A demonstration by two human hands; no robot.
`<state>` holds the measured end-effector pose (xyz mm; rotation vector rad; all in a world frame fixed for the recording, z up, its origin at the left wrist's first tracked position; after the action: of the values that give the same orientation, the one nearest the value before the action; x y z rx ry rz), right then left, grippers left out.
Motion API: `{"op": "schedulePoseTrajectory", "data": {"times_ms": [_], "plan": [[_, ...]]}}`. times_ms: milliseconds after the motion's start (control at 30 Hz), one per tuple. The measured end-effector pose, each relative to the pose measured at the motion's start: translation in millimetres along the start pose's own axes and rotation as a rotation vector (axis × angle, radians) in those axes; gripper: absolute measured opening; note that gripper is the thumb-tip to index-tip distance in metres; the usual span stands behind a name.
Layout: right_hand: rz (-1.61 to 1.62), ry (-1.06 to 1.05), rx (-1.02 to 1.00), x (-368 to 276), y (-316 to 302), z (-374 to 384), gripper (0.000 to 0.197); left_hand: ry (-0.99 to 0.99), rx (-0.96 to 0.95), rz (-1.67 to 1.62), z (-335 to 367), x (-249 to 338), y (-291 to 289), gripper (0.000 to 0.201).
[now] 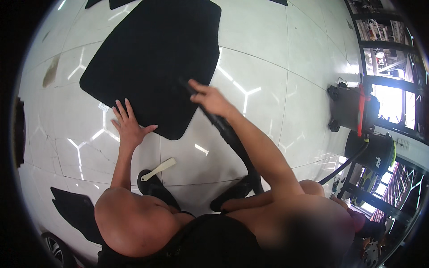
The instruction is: The person kneels on the floor and uses a vacuum cleaner hose to clean a black car floor mat. They systematically move the nozzle across the mat's surface to remove debris.
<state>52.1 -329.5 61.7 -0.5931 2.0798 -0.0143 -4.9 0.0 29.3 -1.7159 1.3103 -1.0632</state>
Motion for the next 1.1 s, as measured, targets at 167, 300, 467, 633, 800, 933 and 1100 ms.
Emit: {"op": "schedulePoseTrajectory", "data": {"times_ms": [167, 300, 467, 633, 800, 933, 1100], "plan": [[-0.370, -0.328, 0.144, 14.1, 16.7, -1.3, 0.071, 0.009, -0.021, -0.003, 6.7, 12.1, -4.3, 0.159], [-0.148, -0.133, 0.231, 4.3, -11.4, 12.9, 0.071, 0.007, -0.006, 0.002, 7.9, 6.5, -6.8, 0.158], [-0.331, -0.142, -0.040, -12.8, 25.2, -2.4, 0.073, 0.019, 0.022, -0.037, 6.8, 4.9, -3.0, 0.158], [0.217, 0.105, 0.198, -16.1, -17.4, 12.0, 0.073, 0.053, 0.047, -0.057, 7.3, 11.8, 0.2, 0.158], [-0.186, -0.110, -0.144, -19.8, 55.5, -0.9, 0.070, 0.018, 0.035, -0.061, 4.0, -0.6, -1.4, 0.157], [0.083, -0.092, 0.151, 0.0, 12.2, 10.1, 0.068, 0.054, 0.062, -0.066, 7.4, 7.6, 6.0, 0.158], [-0.277, -0.123, -0.212, -13.4, 83.7, -27.6, 0.071, 0.021, 0.061, -0.083, 2.9, -3.7, 3.4, 0.157]]}}
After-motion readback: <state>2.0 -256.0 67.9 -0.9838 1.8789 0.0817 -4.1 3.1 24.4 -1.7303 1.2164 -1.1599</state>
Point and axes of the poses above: each hand's wrist, its own z-axis towards the middle knuckle, its own y-axis out of the palm, x = y × z, the point moved 2 cm from there along z, towards the middle knuckle, and after that the axes turned 3 degrees about z, right-handed, at the moved point
